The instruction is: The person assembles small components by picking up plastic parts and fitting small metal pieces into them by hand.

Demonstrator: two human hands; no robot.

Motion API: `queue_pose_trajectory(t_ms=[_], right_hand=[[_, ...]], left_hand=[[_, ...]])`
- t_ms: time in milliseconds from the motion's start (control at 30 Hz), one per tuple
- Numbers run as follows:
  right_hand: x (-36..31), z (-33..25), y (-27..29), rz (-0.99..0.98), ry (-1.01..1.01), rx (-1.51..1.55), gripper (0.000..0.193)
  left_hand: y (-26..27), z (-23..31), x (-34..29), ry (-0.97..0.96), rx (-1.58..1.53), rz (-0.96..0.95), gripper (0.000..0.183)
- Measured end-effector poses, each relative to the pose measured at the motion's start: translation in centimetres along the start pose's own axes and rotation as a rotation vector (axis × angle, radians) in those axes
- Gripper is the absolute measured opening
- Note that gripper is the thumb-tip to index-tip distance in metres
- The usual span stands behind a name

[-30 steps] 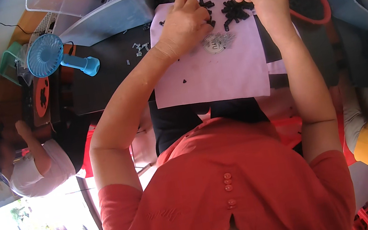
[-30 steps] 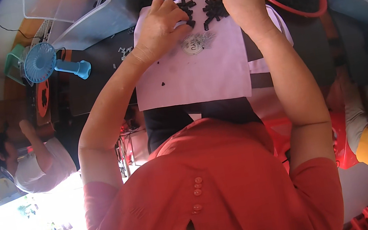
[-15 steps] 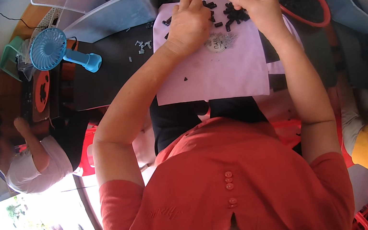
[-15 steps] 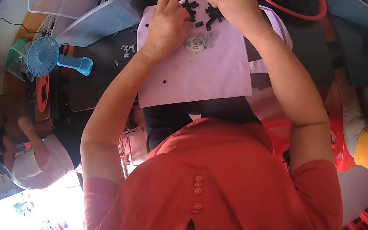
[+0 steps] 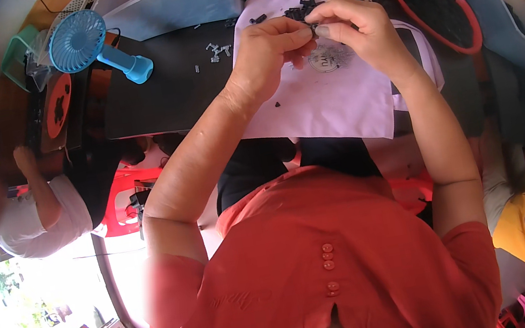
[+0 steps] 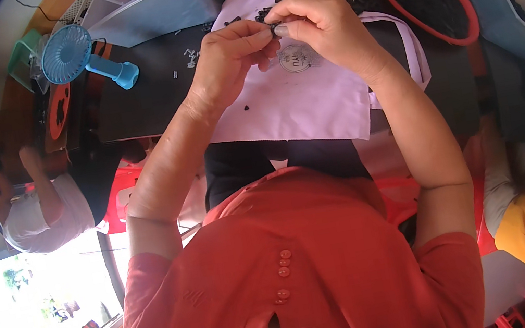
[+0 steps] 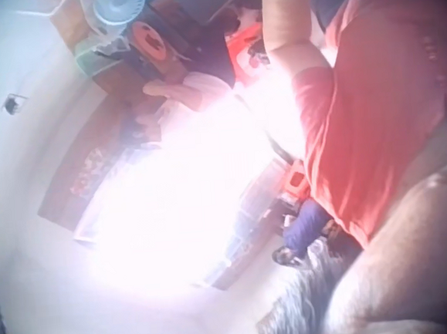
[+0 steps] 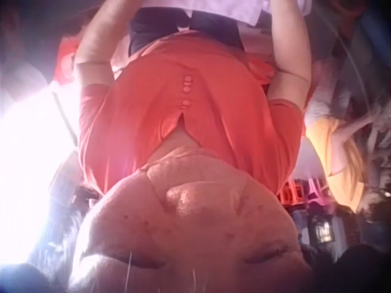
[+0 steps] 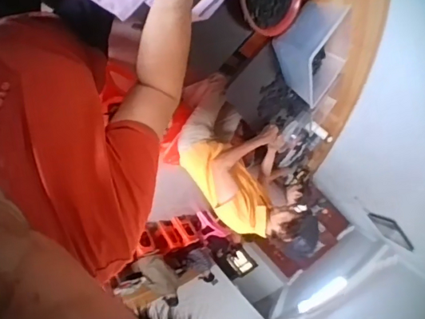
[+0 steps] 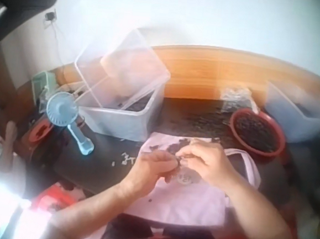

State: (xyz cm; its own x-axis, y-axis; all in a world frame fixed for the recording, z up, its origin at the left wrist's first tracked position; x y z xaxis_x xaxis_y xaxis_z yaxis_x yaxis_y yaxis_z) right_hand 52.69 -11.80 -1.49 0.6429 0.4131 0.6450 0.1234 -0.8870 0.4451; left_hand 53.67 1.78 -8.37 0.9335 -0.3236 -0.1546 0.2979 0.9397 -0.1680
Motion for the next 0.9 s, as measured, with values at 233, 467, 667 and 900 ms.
queue_pose_trajectory(t_ms=[233, 467, 667, 900], right_hand=[[-0.4, -0.2, -1.4, -0.073, -0.037, 0.034, 0.014], [-0.9, -2.7, -3.5, -0.009, 0.019, -0.049, 0.013], [0.7, -5.4, -6.8, -0.184, 0.224, -0.157, 0.017], [4.4, -2.2, -14.0, -0.33, 0.383, -0.607, 0.016]], left_hand=[[0.1, -1.5, -1.6, 0.053, -0.33, 0.0, 0.011], [1.1, -1.9, -4.3, 0.03, -0.576, 0.094, 0.009], [5.5, -1.9, -7.6, -0.095, -0.558, 0.247, 0.008], [11.9, -1.6, -9.7, -0.186, -0.409, 0.426, 0.01]])
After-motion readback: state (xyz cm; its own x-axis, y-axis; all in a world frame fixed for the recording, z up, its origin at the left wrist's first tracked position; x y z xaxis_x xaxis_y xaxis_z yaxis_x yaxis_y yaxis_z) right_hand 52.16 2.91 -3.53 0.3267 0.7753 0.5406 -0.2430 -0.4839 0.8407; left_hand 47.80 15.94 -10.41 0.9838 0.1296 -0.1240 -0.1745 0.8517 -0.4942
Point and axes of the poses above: each hand's wrist, its own x-axis towards the middle knuckle, its own y-axis out of the back of the hand, z = x × y, the point moved 9 cm from there along x, towards the middle knuckle, and after that the axes turned 5 degrees about y, right-handed, at the moved point
